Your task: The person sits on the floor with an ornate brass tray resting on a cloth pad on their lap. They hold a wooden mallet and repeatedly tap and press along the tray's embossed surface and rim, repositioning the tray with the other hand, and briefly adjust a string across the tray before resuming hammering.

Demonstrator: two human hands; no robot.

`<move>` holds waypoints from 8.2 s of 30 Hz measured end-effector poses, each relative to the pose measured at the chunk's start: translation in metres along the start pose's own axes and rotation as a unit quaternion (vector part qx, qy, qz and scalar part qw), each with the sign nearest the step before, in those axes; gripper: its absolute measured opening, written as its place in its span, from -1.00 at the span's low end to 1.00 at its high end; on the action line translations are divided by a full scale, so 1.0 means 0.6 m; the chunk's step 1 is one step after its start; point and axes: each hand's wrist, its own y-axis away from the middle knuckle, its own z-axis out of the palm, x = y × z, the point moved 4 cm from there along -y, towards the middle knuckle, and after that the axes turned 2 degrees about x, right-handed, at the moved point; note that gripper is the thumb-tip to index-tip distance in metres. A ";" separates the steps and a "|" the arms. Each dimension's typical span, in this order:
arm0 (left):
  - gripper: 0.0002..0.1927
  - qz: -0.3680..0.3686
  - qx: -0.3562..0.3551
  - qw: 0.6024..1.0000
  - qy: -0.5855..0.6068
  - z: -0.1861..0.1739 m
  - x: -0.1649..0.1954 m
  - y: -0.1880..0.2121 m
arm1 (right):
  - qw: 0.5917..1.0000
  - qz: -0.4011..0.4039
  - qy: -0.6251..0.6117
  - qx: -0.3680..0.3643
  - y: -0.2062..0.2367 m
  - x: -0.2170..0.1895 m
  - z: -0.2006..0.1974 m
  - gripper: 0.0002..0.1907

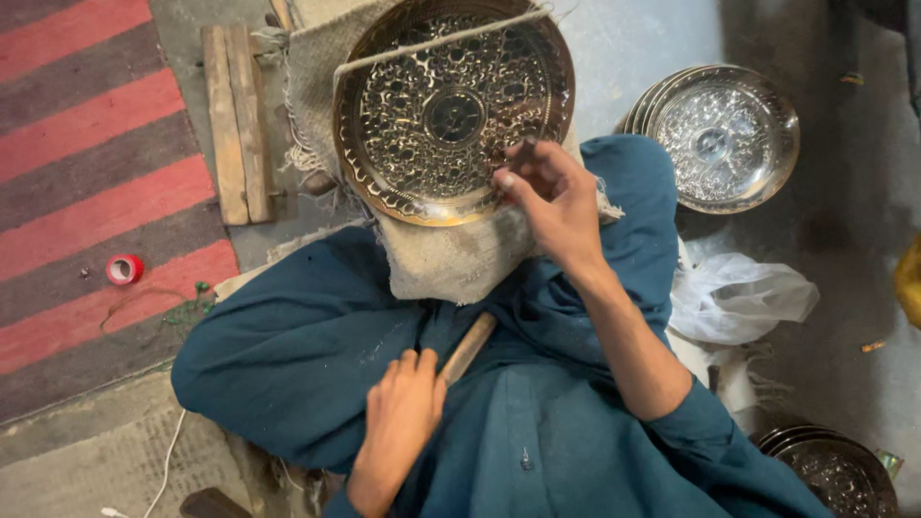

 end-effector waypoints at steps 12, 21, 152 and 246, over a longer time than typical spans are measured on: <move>-0.69 0.025 -0.100 0.983 0.152 0.036 -0.059 -0.004 | 0.999 -0.029 0.037 0.002 -0.001 0.003 0.023 -0.75; -0.50 0.040 0.032 0.905 0.423 -0.074 -0.098 0.013 | 0.998 -0.046 0.034 -0.012 0.005 -0.004 0.035 -0.80; -0.23 0.229 0.184 0.920 -0.259 -0.368 0.091 -0.200 | 0.985 -0.112 0.131 0.014 0.002 -0.009 0.022 -0.66; -0.29 0.209 0.229 0.914 -0.261 -0.350 0.087 -0.200 | 0.980 -0.116 0.161 0.005 -0.009 -0.017 0.008 -0.64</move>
